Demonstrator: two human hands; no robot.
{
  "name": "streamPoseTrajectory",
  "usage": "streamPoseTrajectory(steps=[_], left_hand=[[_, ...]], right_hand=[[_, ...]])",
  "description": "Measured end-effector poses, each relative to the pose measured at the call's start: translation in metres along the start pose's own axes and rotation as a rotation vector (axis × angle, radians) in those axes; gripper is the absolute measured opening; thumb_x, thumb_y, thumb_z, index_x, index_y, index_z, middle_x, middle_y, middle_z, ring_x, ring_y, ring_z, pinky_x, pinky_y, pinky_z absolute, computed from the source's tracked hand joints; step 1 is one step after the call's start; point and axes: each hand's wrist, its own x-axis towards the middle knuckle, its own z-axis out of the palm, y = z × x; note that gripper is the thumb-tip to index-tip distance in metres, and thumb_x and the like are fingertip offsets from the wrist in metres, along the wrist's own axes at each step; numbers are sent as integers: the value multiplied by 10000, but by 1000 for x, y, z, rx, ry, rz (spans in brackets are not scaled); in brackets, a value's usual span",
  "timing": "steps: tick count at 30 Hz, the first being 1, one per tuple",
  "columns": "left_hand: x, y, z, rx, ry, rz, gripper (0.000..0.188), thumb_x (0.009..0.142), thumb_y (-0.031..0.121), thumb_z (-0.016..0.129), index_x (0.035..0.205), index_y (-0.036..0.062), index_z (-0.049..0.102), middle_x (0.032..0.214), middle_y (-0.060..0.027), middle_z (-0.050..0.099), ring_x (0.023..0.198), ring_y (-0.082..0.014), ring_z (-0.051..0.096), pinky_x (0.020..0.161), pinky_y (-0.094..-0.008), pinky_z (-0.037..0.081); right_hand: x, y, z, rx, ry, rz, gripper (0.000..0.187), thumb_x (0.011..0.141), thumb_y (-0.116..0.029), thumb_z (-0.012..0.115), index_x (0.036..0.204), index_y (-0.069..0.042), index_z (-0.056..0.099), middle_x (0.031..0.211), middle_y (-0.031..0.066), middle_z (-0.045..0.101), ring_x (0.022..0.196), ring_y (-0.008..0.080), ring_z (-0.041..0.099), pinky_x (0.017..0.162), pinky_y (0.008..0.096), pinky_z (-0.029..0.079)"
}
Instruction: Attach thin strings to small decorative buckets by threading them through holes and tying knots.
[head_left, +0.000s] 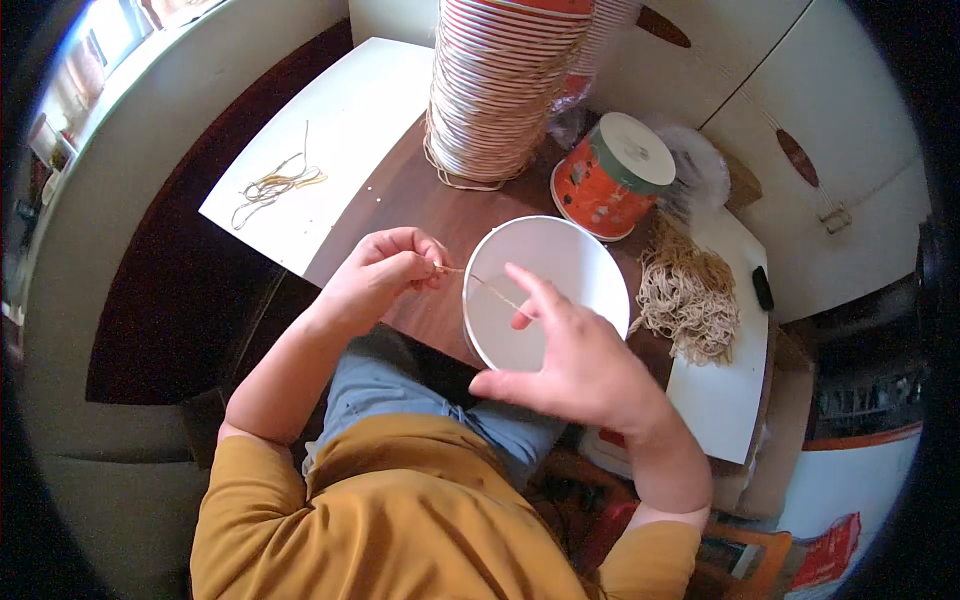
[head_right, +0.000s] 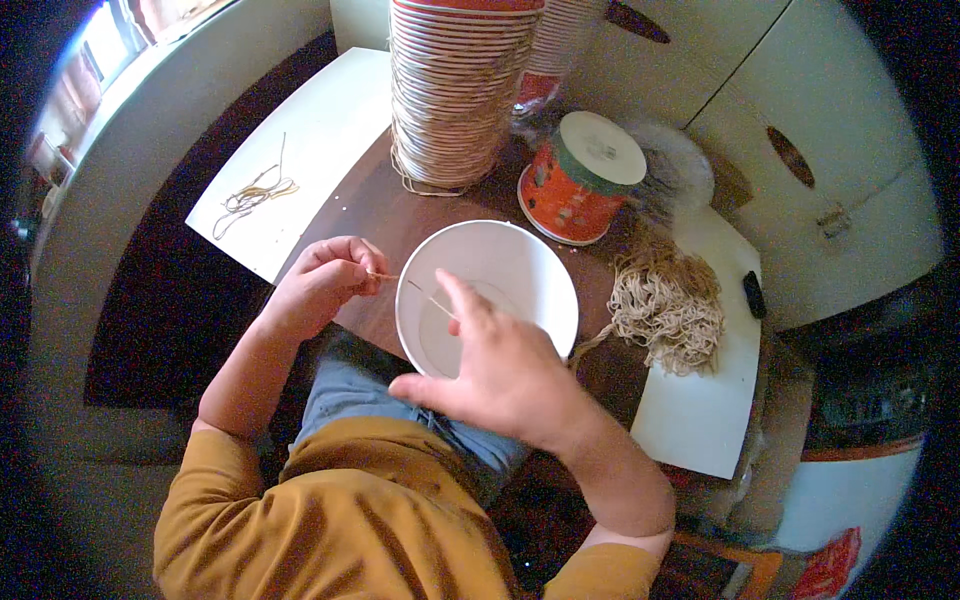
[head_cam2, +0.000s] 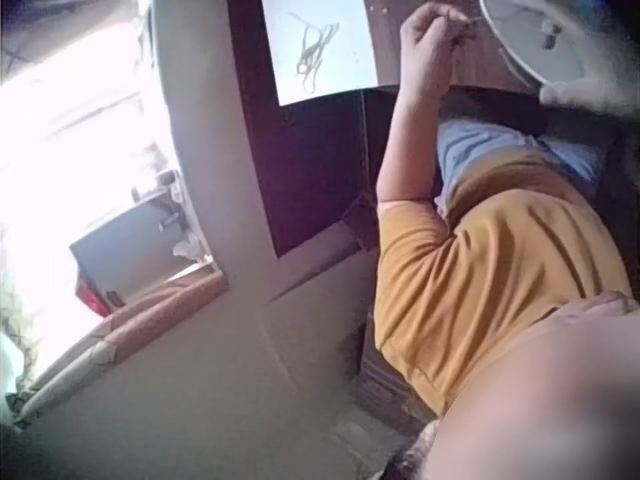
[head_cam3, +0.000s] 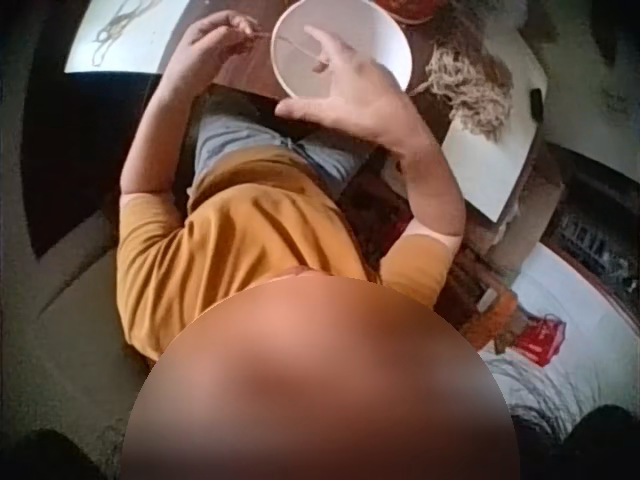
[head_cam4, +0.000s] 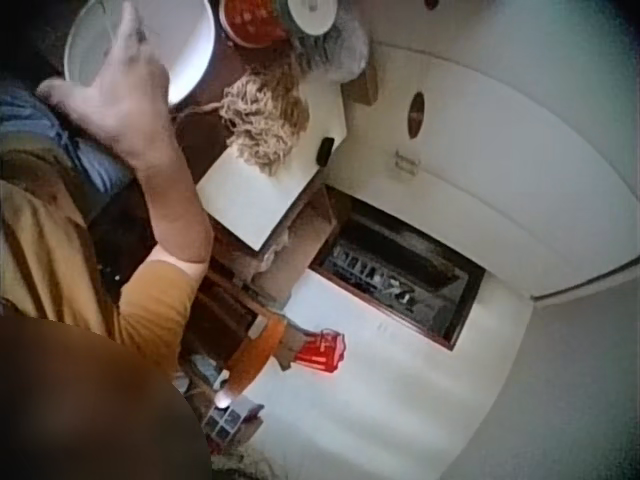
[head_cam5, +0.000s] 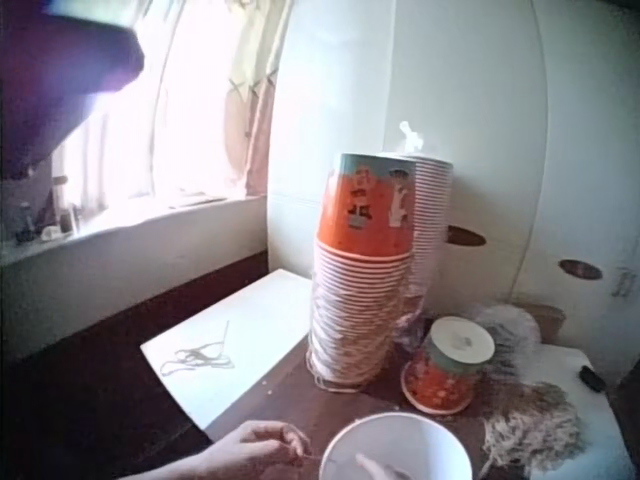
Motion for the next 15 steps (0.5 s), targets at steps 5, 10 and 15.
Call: streamPoseTrajectory(steps=[5,10,15], left_hand=[[-10,1,4,-130,-127,68,74,882,82,540,855,42,595,1076,-116,627,949,-124,580,854,-274,466],[-17,-3,10,-172,-241,78,76,940,88,526,943,36,581,1088,-140,641,930,-122,612,866,-274,482],[-18,-7,20,-156,-231,145,125,958,127,525,961,14,579,994,-99,654,897,-106,605,828,-260,487]], right_hand=[[-9,-4,19,-357,113,-117,784,683,-169,768,1335,8,369,1022,194,601,839,323,629,741,401,507],[-5,7,20,-489,302,-76,525,713,-57,702,1198,-19,505,971,150,599,824,324,618,705,411,503],[0,17,43,-649,702,-150,372,754,-57,689,1111,-38,588,907,102,539,760,285,593,671,391,493]])
